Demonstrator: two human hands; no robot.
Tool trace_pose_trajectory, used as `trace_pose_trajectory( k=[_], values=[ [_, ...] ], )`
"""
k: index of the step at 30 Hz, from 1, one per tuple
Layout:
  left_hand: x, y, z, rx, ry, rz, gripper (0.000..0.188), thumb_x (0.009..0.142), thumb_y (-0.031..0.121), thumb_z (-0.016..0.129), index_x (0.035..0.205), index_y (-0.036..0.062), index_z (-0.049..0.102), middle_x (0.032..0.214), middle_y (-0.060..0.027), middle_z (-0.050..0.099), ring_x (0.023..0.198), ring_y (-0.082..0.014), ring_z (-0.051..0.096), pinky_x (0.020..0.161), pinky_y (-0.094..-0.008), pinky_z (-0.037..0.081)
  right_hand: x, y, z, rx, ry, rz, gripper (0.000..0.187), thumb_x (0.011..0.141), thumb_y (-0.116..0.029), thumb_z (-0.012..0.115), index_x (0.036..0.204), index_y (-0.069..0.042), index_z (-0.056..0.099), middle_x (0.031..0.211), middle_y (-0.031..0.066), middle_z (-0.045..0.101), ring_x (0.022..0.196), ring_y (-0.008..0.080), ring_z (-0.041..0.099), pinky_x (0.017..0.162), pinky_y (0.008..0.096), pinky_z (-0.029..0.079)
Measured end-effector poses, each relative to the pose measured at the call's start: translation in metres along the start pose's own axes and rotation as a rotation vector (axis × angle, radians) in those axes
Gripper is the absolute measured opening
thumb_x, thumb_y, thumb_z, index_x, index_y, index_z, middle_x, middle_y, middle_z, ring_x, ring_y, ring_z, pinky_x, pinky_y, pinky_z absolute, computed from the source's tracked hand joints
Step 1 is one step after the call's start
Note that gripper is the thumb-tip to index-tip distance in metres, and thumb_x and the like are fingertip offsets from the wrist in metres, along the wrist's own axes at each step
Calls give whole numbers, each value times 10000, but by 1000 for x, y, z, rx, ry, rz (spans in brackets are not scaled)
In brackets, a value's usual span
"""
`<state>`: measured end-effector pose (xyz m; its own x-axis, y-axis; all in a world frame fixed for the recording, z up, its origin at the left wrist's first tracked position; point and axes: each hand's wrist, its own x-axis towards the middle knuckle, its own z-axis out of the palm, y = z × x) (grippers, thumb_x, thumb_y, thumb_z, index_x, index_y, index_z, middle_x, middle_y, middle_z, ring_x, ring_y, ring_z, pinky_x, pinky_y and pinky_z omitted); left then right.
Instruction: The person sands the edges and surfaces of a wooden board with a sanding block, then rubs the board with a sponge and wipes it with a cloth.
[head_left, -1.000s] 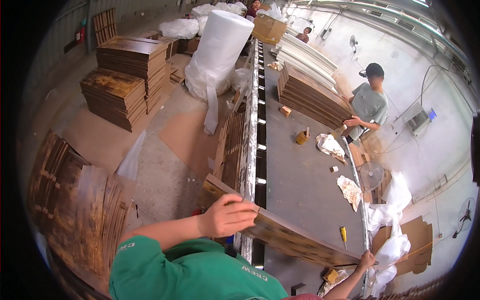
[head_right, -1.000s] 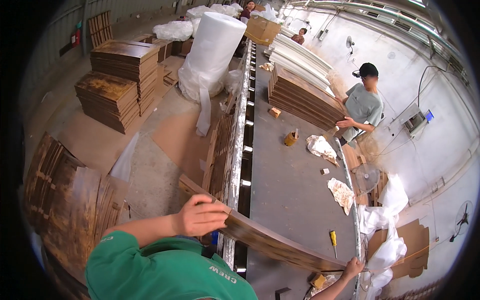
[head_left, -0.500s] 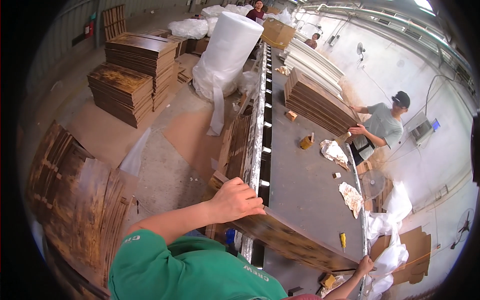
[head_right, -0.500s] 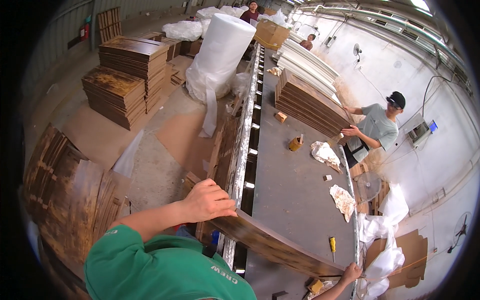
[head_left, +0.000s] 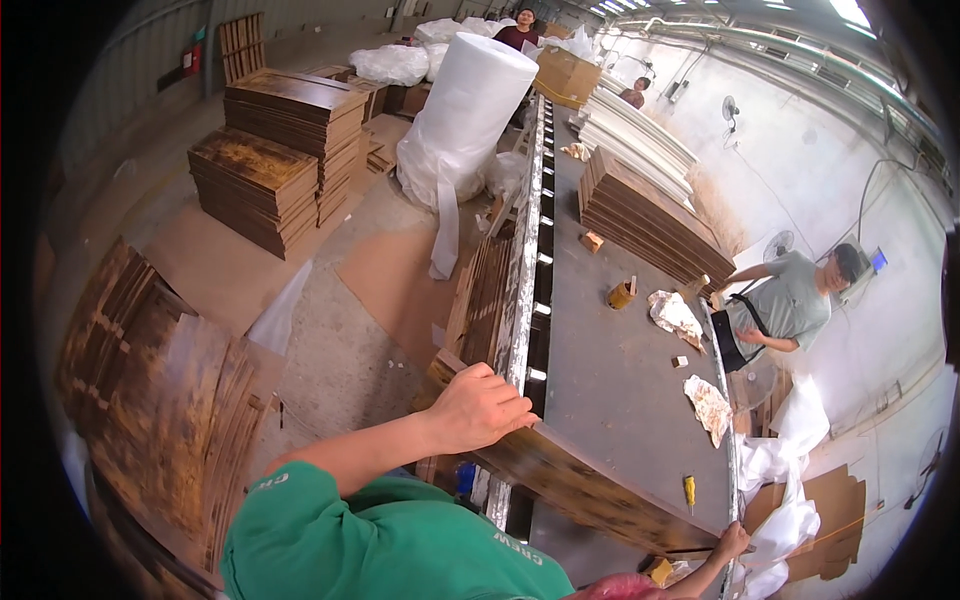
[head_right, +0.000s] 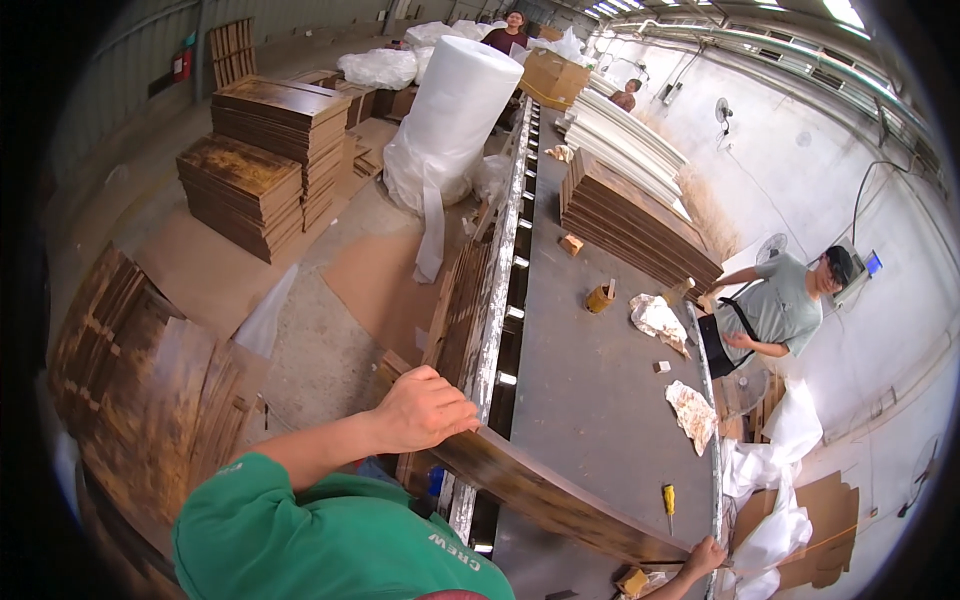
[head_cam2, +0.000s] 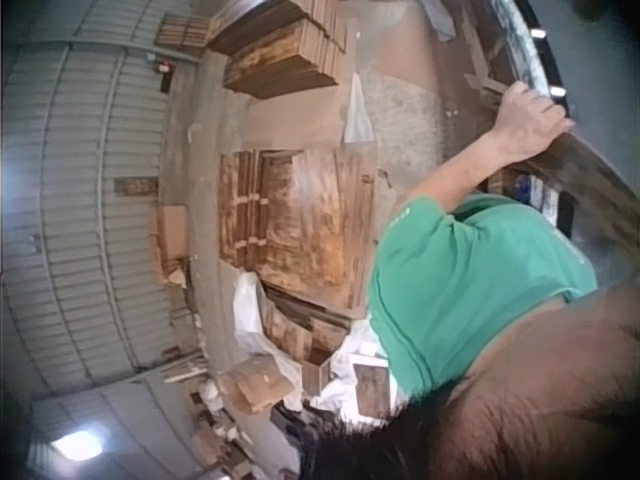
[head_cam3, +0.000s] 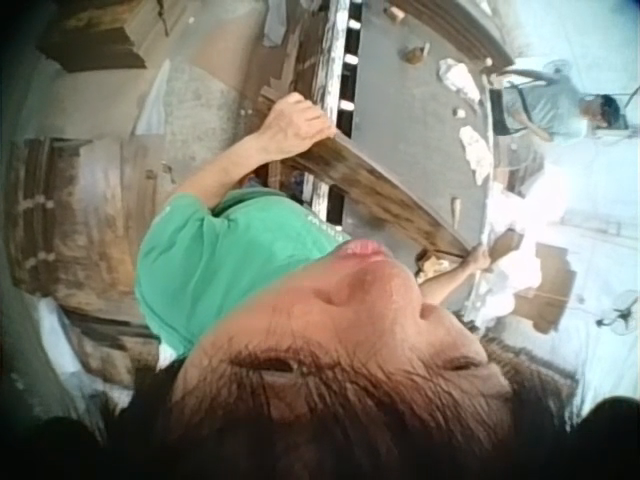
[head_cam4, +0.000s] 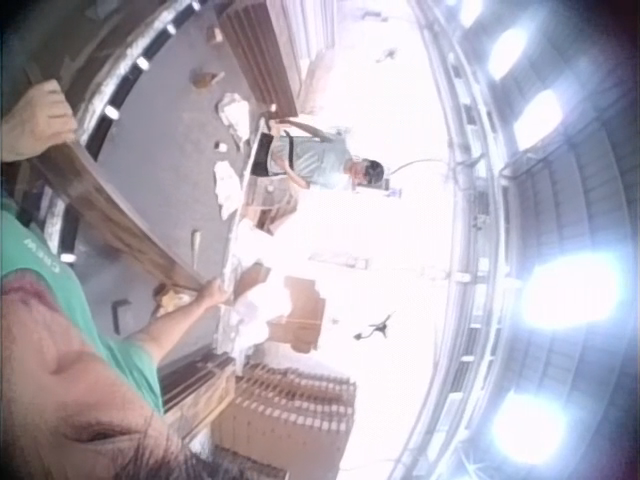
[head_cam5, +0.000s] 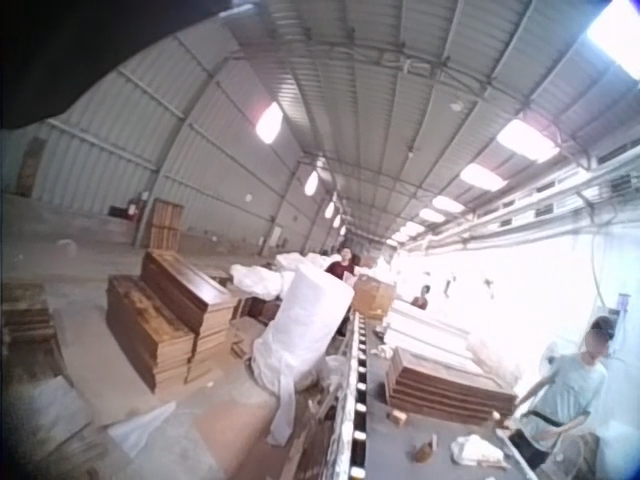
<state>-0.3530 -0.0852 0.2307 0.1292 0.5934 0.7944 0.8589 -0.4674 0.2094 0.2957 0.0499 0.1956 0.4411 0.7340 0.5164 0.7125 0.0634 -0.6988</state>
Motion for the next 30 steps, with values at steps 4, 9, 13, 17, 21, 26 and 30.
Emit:
trace_pose_trajectory(
  k=[4, 9, 13, 17, 21, 26, 30],
  values=[
    [3, 8, -5, -29, 8, -47, 246, 772, 316, 727, 928, 133, 675, 762, 17, 594, 686, -139, 554, 679, -295, 370, -6, -11, 4, -142, 38, -42, 392, 780, -240, 445, 526, 51, 509, 431, 126, 465, 422, 213, 466, 498, 362, 387],
    [1, 7, 0, -14, -12, 22, 257, 780, 321, 719, 950, 134, 674, 795, 10, 600, 701, -141, 551, 704, -301, 362, -6, -14, 6, -164, 46, -77, 388, 778, -251, 434, 550, 54, 509, 463, 152, 488, 455, 248, 474, 541, 401, 381],
    [2, 8, 3, -15, -52, -6, 165, 802, 262, 699, 876, 122, 653, 811, 14, 603, 719, -145, 549, 725, -308, 366, -5, -13, 4, -206, 12, -116, 390, 794, -253, 414, 564, 47, 510, 512, 150, 528, 541, 274, 496, 598, 424, 372],
    [1, 6, -5, 49, -86, -35, 126, 788, 184, 695, 861, 95, 642, 859, 1, 624, 760, -152, 576, 752, -312, 384, 3, 10, 11, 57, 171, -146, 332, 768, -122, 536, 480, -45, 389, 464, 34, 426, 406, 129, 396, 419, 280, 339],
    [-3, -2, -11, 72, 5, -55, 144, 781, 167, 702, 886, 84, 648, 926, -26, 639, 787, -161, 596, 770, -313, 393, -2, -7, 3, -148, -16, -167, 335, 793, -194, 465, 527, 10, 467, 518, 97, 494, 514, 215, 452, 528, 348, 355],
    [-3, -1, -11, -33, -3, -64, 178, 806, 223, 696, 929, 101, 656, 997, -49, 631, 807, -183, 598, 786, -328, 392, -9, -16, 0, -262, -11, -83, 378, 813, -238, 414, 563, 32, 501, 550, 150, 553, 564, 290, 494, 603, 413, 375],
    [2, 6, -7, 20, -52, 0, 192, 835, 315, 654, 896, 137, 613, 934, -24, 595, 837, -163, 569, 775, -331, 358, -10, -28, -2, -269, -81, -150, 387, 812, -252, 419, 584, 45, 519, 523, 155, 535, 525, 278, 493, 584, 424, 374]
  ],
)
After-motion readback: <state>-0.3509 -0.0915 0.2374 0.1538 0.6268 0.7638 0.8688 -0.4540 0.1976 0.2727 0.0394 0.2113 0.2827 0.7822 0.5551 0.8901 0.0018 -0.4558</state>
